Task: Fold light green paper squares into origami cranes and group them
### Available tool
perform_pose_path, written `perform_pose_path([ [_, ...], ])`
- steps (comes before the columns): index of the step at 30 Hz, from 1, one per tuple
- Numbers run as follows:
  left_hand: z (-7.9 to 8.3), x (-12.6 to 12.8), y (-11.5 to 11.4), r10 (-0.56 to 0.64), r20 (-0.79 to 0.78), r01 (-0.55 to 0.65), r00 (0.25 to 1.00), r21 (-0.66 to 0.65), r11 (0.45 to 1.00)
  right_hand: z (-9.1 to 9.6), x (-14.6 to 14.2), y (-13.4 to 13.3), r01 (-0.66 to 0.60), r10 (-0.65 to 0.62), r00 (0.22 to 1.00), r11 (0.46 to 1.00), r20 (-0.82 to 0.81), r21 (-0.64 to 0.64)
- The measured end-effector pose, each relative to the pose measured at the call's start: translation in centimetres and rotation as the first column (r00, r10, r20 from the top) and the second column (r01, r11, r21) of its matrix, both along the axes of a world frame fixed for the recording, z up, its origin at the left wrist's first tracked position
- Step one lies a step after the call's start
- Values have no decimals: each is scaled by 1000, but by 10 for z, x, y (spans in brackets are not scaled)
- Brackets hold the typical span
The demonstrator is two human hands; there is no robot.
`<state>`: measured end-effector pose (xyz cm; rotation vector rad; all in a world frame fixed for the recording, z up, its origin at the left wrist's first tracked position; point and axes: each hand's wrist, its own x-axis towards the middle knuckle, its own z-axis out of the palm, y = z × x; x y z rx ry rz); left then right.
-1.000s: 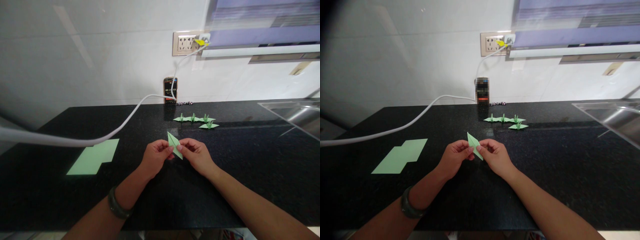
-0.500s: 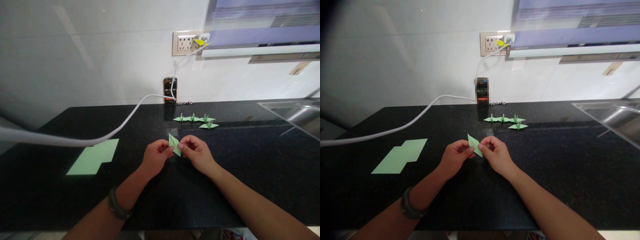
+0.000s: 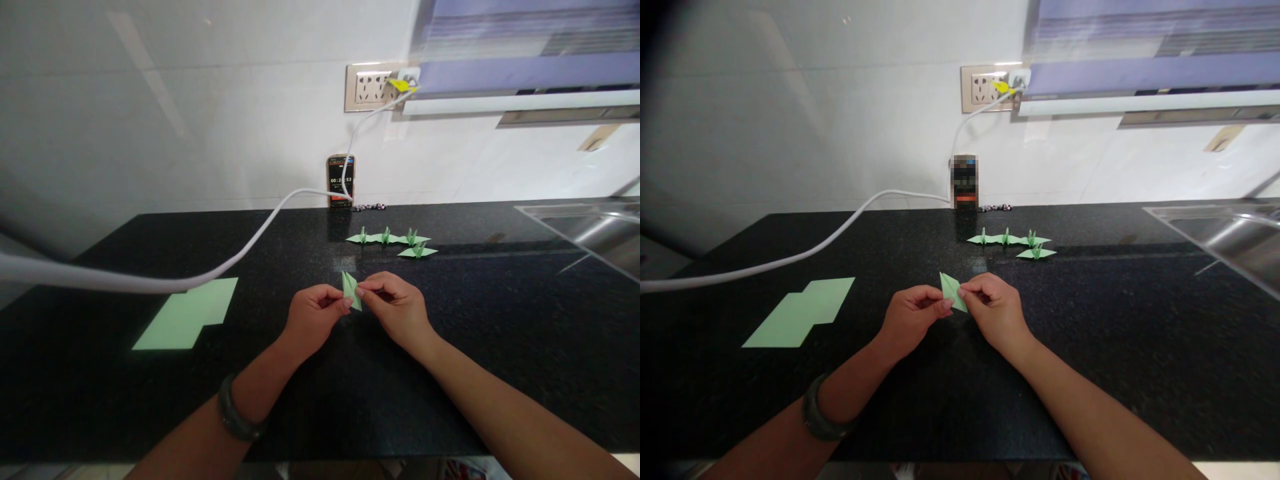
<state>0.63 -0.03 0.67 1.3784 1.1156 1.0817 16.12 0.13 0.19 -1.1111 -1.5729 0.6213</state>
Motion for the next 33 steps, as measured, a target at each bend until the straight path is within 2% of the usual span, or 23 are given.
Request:
perform_pose_path([
  [3, 0, 1, -1, 1, 28, 0, 1000, -18, 1000, 0, 0, 0, -28, 27, 999, 999, -21, -36],
  [5, 0, 0, -1, -5, 30, 5, 1000, -8, 1000, 0, 0, 0, -82, 73, 994, 989, -76, -123],
  [8, 0, -1, -1, -32, 23, 32, 999, 14, 999, 1, -1, 1, -197, 143, 967, 946, -211, -259],
  [12, 1, -3, 1, -90, -16, 91, 996, 152, 984, 2, -3, 2, -315, 175, 908, 884, -381, -345],
  [15, 1, -3, 2, -100, -46, 108, 994, 261, 959, 3, -3, 2, -371, 195, 879, 853, -435, -367],
  [17, 1, -4, 2, -139, -46, 146, 989, 273, 951, 3, -3, 2, -386, 204, 873, 844, -444, -371],
  [20, 1, -4, 1, -166, -58, 175, 984, 287, 942, 4, -1, 3, -388, 216, 876, 848, -431, -363],
  [24, 4, -6, 0, -104, -169, 160, 980, 364, 917, 5, 2, 5, -378, 245, 891, 866, -382, -327],
  [27, 7, -7, 0, -78, -271, 197, 959, 444, 874, 5, 5, 6, -353, 274, 916, 898, -293, -263],
  [30, 7, -8, -1, -35, -367, 237, 929, 522, 819, 6, 8, 6, -323, 305, 943, 935, -131, -148],
  [33, 6, -8, -1, 2, -417, 268, 909, 587, 764, 10, 10, 5, -331, 331, 943, 942, -6, -48],
])
